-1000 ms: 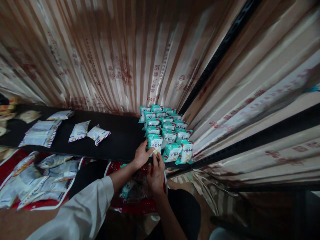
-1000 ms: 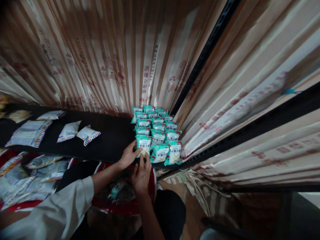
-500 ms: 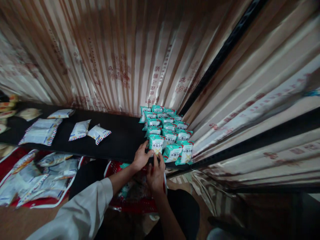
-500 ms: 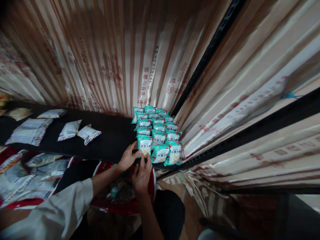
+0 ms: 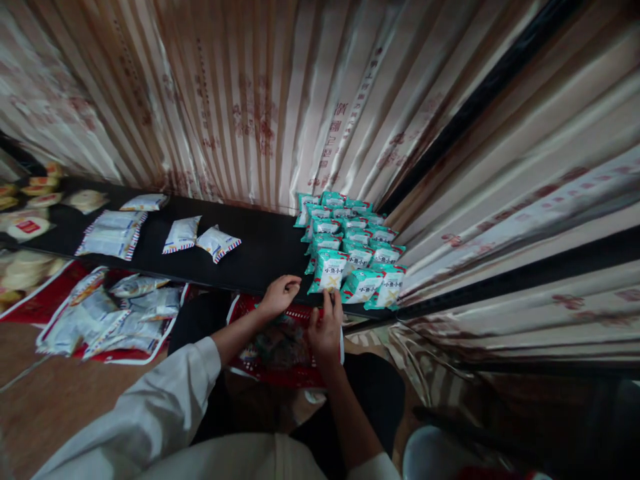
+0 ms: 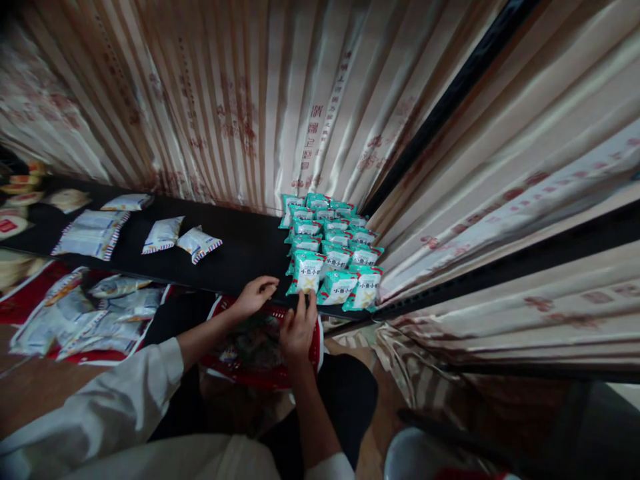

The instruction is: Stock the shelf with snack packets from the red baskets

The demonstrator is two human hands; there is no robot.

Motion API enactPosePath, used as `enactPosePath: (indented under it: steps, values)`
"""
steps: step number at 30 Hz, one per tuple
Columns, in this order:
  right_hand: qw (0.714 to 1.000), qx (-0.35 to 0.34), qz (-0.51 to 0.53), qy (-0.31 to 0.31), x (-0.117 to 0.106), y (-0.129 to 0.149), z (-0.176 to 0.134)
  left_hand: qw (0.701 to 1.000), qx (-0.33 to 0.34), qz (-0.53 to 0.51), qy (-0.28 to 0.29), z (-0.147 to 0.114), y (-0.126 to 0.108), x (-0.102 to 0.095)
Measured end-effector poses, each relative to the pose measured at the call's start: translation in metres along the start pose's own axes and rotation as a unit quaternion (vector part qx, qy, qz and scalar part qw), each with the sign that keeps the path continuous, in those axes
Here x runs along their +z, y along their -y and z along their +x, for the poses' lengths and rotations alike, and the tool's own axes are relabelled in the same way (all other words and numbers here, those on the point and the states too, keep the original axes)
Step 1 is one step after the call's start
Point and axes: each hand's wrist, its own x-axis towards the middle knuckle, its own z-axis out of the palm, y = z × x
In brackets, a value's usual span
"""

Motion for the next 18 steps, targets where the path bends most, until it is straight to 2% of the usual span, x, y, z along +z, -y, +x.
enactPosePath:
  steps: [2, 4, 7, 9, 12, 14, 18]
  values:
    - [1.000, -0.011, 0.022, -0.004, 0.003, 0.002, -0.012, 0.999, -0.022, -0.012, 0.030, -0.012, 0.016, -0.012]
    - [0.999, -0.012, 0.043, 0.031, 0.013, 0.001, -0.027, 0.998, -0.035, 0.014, 0.047, -0.029, 0.035, -0.020]
    - [0.989, 0.020, 0.046, 0.142, 0.034, -0.005, -0.047, 0.986, -0.047, 0.150, 0.045, -0.056, 0.064, -0.026]
    - [0.973, 0.063, 0.031, 0.220, 0.051, -0.010, -0.055, 0.961, -0.058, 0.266, 0.040, -0.068, 0.080, -0.026]
    - [0.947, 0.107, 0.016, 0.303, 0.073, -0.014, -0.060, 0.904, -0.120, 0.399, 0.093, -0.071, 0.101, -0.023]
    - [0.937, 0.109, 0.020, 0.332, 0.085, -0.014, -0.062, 0.875, -0.173, 0.431, 0.133, -0.066, 0.114, -0.021]
    - [0.927, 0.107, 0.033, 0.359, 0.099, -0.012, -0.066, 0.864, -0.207, 0.431, 0.156, -0.055, 0.131, -0.020]
